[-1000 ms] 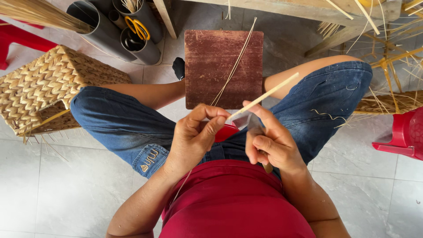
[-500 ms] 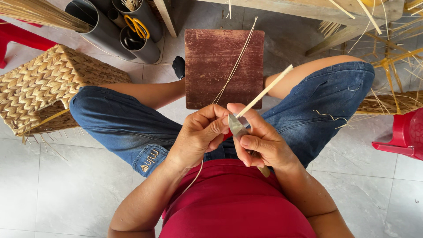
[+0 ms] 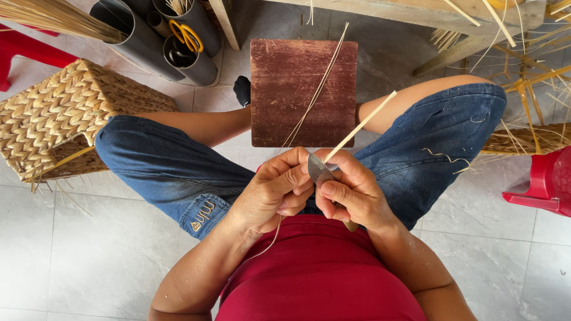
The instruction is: The person sits on a low stool and splits and shaves long bamboo strips with a small knife, drawing the blade along each strip to thin it and placing finished strips on a wooden board beside them. They take new strips one at a time from a pile on the workbench.
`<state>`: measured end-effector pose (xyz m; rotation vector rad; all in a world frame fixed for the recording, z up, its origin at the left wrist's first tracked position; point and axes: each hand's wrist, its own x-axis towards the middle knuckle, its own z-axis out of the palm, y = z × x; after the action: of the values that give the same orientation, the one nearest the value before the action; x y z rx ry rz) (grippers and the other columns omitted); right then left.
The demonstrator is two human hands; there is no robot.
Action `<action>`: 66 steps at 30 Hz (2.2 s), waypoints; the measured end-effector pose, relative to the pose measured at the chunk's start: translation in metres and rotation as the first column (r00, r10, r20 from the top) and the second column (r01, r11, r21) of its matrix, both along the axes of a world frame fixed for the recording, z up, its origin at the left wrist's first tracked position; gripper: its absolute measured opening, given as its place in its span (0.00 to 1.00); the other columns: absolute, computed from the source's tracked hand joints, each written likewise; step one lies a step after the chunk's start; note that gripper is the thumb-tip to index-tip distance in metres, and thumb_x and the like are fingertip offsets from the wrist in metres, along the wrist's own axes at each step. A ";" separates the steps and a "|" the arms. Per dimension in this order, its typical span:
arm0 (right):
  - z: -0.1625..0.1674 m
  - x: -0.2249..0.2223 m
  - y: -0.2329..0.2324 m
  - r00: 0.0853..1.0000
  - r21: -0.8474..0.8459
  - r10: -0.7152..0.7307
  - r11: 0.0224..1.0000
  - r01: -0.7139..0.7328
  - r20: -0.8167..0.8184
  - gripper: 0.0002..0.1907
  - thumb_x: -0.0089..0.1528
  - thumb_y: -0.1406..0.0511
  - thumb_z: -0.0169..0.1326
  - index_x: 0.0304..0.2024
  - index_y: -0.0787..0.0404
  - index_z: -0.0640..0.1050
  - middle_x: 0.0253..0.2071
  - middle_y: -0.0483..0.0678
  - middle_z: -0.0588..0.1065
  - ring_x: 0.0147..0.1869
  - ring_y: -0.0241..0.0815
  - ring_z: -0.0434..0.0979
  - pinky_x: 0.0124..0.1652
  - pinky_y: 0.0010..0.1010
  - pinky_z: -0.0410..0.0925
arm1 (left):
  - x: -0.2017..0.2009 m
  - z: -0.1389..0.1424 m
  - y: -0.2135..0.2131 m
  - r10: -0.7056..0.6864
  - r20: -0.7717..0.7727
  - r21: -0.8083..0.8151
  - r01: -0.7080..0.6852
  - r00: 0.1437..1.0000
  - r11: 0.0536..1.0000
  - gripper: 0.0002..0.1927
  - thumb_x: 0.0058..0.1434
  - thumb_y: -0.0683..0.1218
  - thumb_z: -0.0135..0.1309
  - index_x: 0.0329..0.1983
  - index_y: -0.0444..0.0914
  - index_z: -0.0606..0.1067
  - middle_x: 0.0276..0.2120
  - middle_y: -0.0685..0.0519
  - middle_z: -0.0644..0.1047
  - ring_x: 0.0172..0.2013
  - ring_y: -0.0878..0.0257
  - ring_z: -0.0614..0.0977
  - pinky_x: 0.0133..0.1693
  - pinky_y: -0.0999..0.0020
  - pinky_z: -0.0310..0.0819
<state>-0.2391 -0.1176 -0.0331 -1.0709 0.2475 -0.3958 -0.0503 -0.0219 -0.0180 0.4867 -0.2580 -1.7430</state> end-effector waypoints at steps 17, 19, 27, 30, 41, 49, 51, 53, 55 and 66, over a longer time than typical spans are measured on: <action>0.010 0.002 0.004 0.996 -0.041 -0.093 0.995 0.092 -0.009 0.17 0.74 0.68 0.47 0.65 0.65 0.65 0.25 0.49 0.71 0.20 0.28 0.60 0.19 0.18 0.54 | -0.011 0.001 0.003 0.053 0.082 -0.057 -0.048 0.995 0.997 0.06 0.76 0.47 0.49 0.44 0.39 0.70 0.24 0.61 0.64 0.21 0.75 0.56 0.21 0.79 0.47; 0.010 0.002 0.004 0.995 -0.041 -0.097 0.994 0.096 -0.006 0.18 0.74 0.68 0.47 0.65 0.64 0.65 0.25 0.48 0.71 0.20 0.27 0.61 0.19 0.18 0.54 | -0.012 0.002 0.004 0.055 0.097 -0.047 -0.051 0.994 0.998 0.06 0.75 0.47 0.49 0.44 0.39 0.71 0.24 0.61 0.63 0.20 0.75 0.56 0.21 0.78 0.47; 0.009 0.000 0.006 0.989 -0.090 -0.147 0.985 0.145 -0.011 0.17 0.73 0.68 0.48 0.64 0.64 0.65 0.26 0.49 0.72 0.21 0.29 0.63 0.19 0.18 0.54 | -0.018 0.001 0.003 0.096 0.125 -0.064 -0.089 0.987 0.994 0.07 0.76 0.47 0.48 0.44 0.39 0.71 0.24 0.61 0.64 0.21 0.75 0.57 0.22 0.78 0.48; 0.012 -0.001 0.003 0.983 -0.086 -0.183 0.980 0.180 -0.032 0.12 0.74 0.69 0.48 0.59 0.65 0.69 0.25 0.48 0.71 0.21 0.28 0.61 0.20 0.19 0.54 | -0.021 -0.002 0.006 0.094 0.163 -0.048 -0.087 0.982 0.995 0.08 0.76 0.48 0.49 0.43 0.39 0.71 0.24 0.61 0.65 0.20 0.74 0.58 0.22 0.78 0.49; 0.039 -0.019 -0.022 0.955 0.070 -0.270 0.962 0.263 0.124 0.32 0.74 0.66 0.46 0.79 0.64 0.54 0.21 0.47 0.70 0.19 0.32 0.59 0.22 0.23 0.57 | -0.010 -0.010 0.017 0.145 0.233 -0.003 -0.148 0.961 0.989 0.09 0.75 0.48 0.50 0.42 0.37 0.71 0.22 0.61 0.62 0.19 0.75 0.58 0.21 0.77 0.48; 0.031 -0.005 0.005 0.988 -0.245 -0.116 0.966 0.087 -0.106 0.41 0.72 0.70 0.47 0.79 0.54 0.39 0.33 0.53 0.77 0.23 0.28 0.68 0.26 0.17 0.64 | -0.006 -0.002 0.015 0.188 0.229 0.015 -0.196 0.955 0.980 0.08 0.74 0.47 0.49 0.42 0.37 0.70 0.22 0.61 0.63 0.19 0.75 0.58 0.20 0.78 0.48; 0.029 -0.004 0.001 0.988 -0.285 -0.078 0.958 0.037 -0.134 0.40 0.72 0.70 0.47 0.79 0.54 0.40 0.33 0.52 0.78 0.24 0.28 0.68 0.26 0.17 0.64 | -0.005 -0.002 0.014 0.187 0.271 -0.008 -0.192 0.944 0.981 0.09 0.75 0.47 0.49 0.42 0.37 0.70 0.22 0.61 0.64 0.19 0.75 0.58 0.20 0.78 0.48; 0.024 -0.003 -0.004 0.984 -0.299 -0.030 0.954 -0.025 -0.178 0.39 0.72 0.71 0.47 0.79 0.55 0.44 0.33 0.51 0.77 0.23 0.27 0.66 0.26 0.17 0.63 | -0.004 -0.001 0.014 0.179 0.344 -0.027 -0.181 0.922 0.983 0.09 0.75 0.47 0.48 0.42 0.37 0.70 0.23 0.60 0.65 0.19 0.75 0.59 0.21 0.78 0.49; 0.018 0.000 -0.007 0.986 -0.338 -0.100 0.940 0.050 -0.133 0.32 0.73 0.71 0.47 0.78 0.57 0.53 0.31 0.49 0.77 0.23 0.27 0.66 0.25 0.16 0.62 | 0.000 -0.001 0.015 0.179 0.448 -0.037 -0.182 0.876 0.983 0.09 0.75 0.47 0.48 0.41 0.37 0.70 0.22 0.61 0.65 0.18 0.75 0.59 0.20 0.78 0.49; 0.011 0.002 -0.022 0.920 -0.439 -0.393 0.825 0.355 0.005 0.27 0.73 0.73 0.50 0.74 0.58 0.66 0.28 0.46 0.72 0.24 0.27 0.62 0.25 0.19 0.57 | 0.005 -0.002 0.011 0.152 0.387 -0.051 -0.144 0.910 0.988 0.09 0.75 0.47 0.49 0.40 0.37 0.70 0.22 0.61 0.64 0.19 0.75 0.59 0.20 0.78 0.50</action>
<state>-0.2374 -0.1397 -0.0226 -1.4858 0.4670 -0.7879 -0.0453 -0.0105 -0.0199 0.8187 -0.5086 -1.4826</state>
